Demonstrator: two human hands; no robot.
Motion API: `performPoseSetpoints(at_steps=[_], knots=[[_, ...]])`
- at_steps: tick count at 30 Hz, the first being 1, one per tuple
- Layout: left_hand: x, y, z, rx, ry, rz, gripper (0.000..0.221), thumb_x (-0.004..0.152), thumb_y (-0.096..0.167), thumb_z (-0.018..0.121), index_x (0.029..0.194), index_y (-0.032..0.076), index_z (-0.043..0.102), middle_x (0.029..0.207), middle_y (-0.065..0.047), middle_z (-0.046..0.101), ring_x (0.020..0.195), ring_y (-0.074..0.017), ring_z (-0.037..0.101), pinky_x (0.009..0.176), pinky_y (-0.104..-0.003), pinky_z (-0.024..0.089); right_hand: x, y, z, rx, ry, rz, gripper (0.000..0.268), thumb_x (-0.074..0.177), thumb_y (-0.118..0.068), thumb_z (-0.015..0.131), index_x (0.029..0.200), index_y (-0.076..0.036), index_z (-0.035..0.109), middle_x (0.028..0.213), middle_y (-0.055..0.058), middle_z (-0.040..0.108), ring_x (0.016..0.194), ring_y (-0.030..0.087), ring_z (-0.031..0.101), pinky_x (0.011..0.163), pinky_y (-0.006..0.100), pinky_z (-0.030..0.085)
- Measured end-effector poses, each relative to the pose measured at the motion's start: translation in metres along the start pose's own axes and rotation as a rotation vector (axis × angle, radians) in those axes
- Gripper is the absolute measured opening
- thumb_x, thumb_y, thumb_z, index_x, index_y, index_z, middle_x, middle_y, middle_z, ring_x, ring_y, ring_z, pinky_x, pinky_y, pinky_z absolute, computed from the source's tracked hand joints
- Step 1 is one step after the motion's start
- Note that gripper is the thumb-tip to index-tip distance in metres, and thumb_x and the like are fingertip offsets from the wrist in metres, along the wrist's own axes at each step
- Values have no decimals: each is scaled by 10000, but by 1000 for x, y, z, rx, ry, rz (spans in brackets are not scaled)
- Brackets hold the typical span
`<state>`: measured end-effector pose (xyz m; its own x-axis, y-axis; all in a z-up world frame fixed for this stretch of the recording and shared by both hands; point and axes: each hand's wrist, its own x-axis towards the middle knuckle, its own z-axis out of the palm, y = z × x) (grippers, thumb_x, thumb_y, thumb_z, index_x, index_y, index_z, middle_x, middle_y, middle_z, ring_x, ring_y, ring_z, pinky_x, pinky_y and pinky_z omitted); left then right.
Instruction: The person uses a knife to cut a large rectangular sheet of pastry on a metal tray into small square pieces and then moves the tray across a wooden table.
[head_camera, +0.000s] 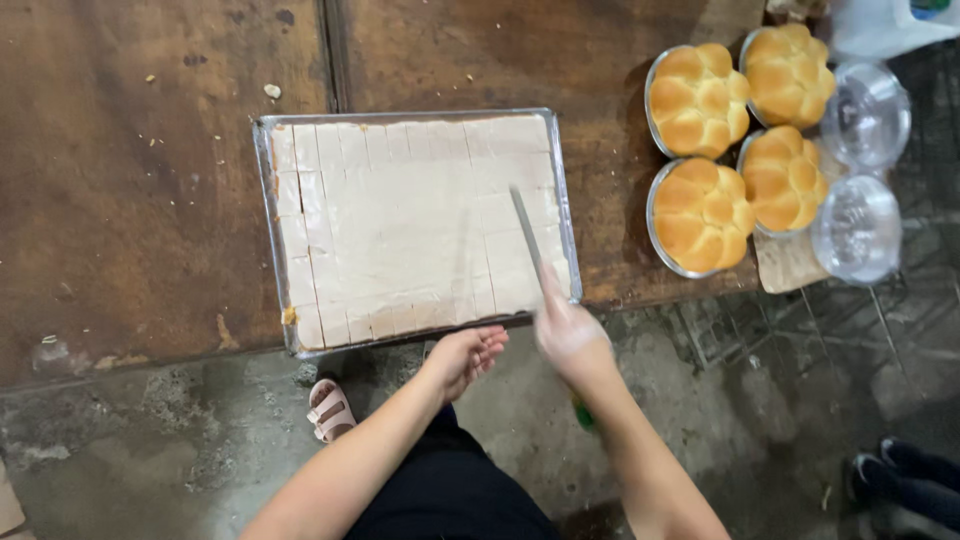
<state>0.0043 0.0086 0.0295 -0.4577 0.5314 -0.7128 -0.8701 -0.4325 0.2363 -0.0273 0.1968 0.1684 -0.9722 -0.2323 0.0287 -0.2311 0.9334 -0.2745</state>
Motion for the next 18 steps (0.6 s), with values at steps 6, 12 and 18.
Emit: performPoseSetpoints(at_steps=[6,12,18], knots=[[2,8,13,-67,-9,21,495,903,43,447,1376,15,591,1218,-29,706,1002,-69,648,831,-239,505,116,27,66,-378,-281,-230,387,798,-35,580,1158,89,511,1617,403,392,704,307,700,683,415,574],[6,4,11,-66,-2,49,507,893,29,431,1372,-20,587,1228,-54,708,1003,-81,654,829,-240,512,150,-9,33,-33,-424,303,782,958,-151,518,1641,-75,147,881,253,742,755,379,703,699,486,543],[6,6,12,-77,4,49,488,902,3,419,1355,-29,596,1232,-74,711,993,-84,661,828,-240,519,152,-15,29,29,-355,282,781,947,-160,533,1635,-133,165,803,223,719,713,395,704,660,507,535]])
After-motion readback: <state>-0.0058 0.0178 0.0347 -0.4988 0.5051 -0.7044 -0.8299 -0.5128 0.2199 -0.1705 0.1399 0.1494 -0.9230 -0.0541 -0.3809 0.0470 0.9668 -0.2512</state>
